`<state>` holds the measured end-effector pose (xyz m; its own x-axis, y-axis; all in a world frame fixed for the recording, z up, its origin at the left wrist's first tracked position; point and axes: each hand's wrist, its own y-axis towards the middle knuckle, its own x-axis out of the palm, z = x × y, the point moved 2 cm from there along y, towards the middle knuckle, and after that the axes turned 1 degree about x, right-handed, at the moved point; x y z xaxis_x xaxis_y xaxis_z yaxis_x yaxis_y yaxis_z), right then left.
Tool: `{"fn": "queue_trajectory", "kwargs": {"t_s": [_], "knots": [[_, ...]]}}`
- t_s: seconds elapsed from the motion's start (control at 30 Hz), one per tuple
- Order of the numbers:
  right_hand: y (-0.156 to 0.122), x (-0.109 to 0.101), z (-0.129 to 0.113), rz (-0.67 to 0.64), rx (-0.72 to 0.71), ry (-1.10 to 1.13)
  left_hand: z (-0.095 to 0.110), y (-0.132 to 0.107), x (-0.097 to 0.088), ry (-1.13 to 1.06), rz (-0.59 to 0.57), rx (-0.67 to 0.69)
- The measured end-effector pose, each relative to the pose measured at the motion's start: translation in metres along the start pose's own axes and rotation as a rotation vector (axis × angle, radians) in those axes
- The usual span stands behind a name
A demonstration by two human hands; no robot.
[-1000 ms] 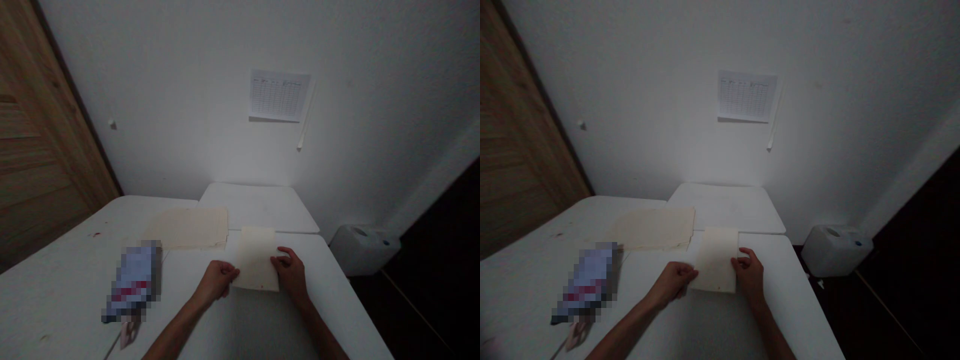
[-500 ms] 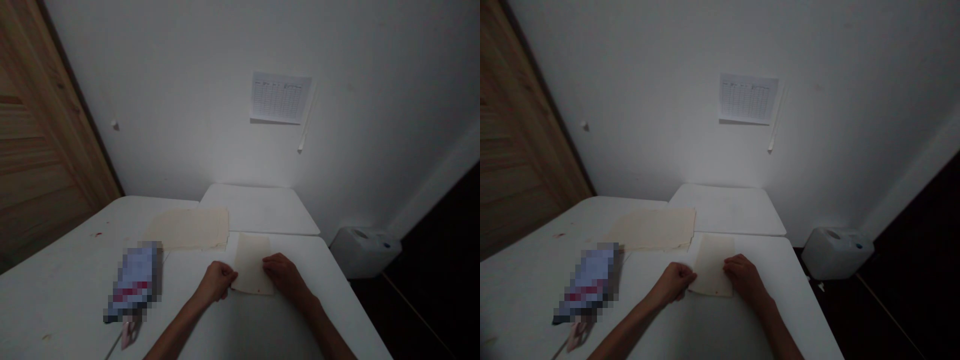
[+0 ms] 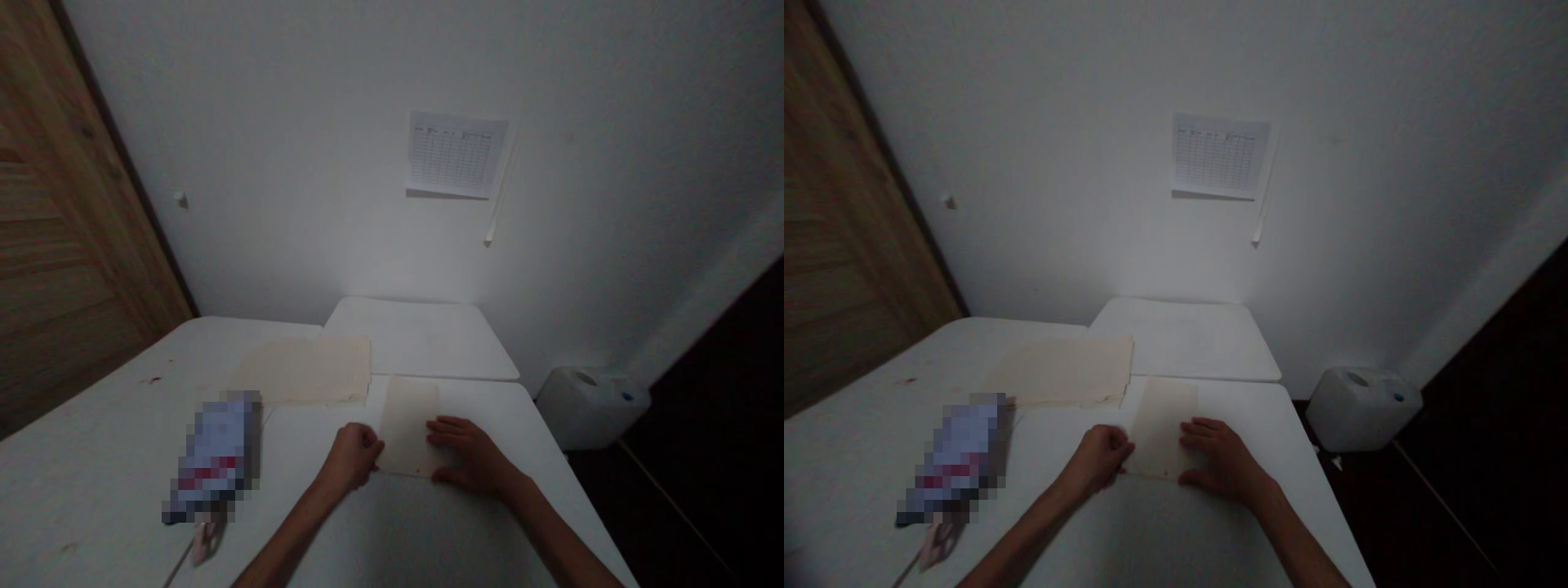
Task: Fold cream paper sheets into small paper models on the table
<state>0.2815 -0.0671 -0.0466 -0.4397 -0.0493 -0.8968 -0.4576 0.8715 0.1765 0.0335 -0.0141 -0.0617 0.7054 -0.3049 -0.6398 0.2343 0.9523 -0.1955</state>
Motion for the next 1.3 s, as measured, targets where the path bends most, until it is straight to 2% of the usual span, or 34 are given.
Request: {"fn": "queue_trajectory", "kwargs": {"t_s": [0.13, 0.2, 0.3, 0.37, 0.4, 0.47, 0.67, 0.83, 1.07, 1.3], "knots": [[-0.001, -0.001, -0.002, 0.003, 0.017, -0.006, 0.004, -0.010, -0.002, 0.155, 0.128, 0.070], [-0.002, -0.001, -0.001, 0.005, 0.032, -0.006, 0.007, -0.019, -0.001, 0.403, 0.231, 0.139], [-0.002, -0.001, 0.000, 0.013, 0.042, -0.015, 0.012, -0.036, 0.012, 0.565, 0.187, 0.428], [-0.002, -0.001, 0.000, 0.006, 0.040, -0.020, 0.013, -0.048, 0.022, 0.583, 0.085, 0.677], [-0.002, -0.001, 0.000, 0.001, 0.039, -0.023, 0.013, -0.053, 0.026, 0.585, 0.040, 0.757], [-0.002, -0.001, 0.000, -0.015, 0.035, -0.032, 0.011, -0.062, 0.031, 0.594, -0.031, 0.834], [-0.003, 0.005, -0.004, -0.038, 0.040, -0.127, 0.016, -0.072, 0.028, 0.586, -0.127, 0.821], [0.011, 0.012, 0.003, -0.010, 0.148, -0.232, 0.019, -0.071, 0.026, 0.573, -0.162, 0.790], [0.035, 0.012, 0.020, 0.013, 0.220, -0.302, 0.015, -0.071, 0.027, 0.562, -0.132, 0.813], [0.044, 0.013, 0.028, 0.059, 0.216, -0.311, 0.013, -0.069, 0.028, 0.566, -0.123, 0.815]]}}
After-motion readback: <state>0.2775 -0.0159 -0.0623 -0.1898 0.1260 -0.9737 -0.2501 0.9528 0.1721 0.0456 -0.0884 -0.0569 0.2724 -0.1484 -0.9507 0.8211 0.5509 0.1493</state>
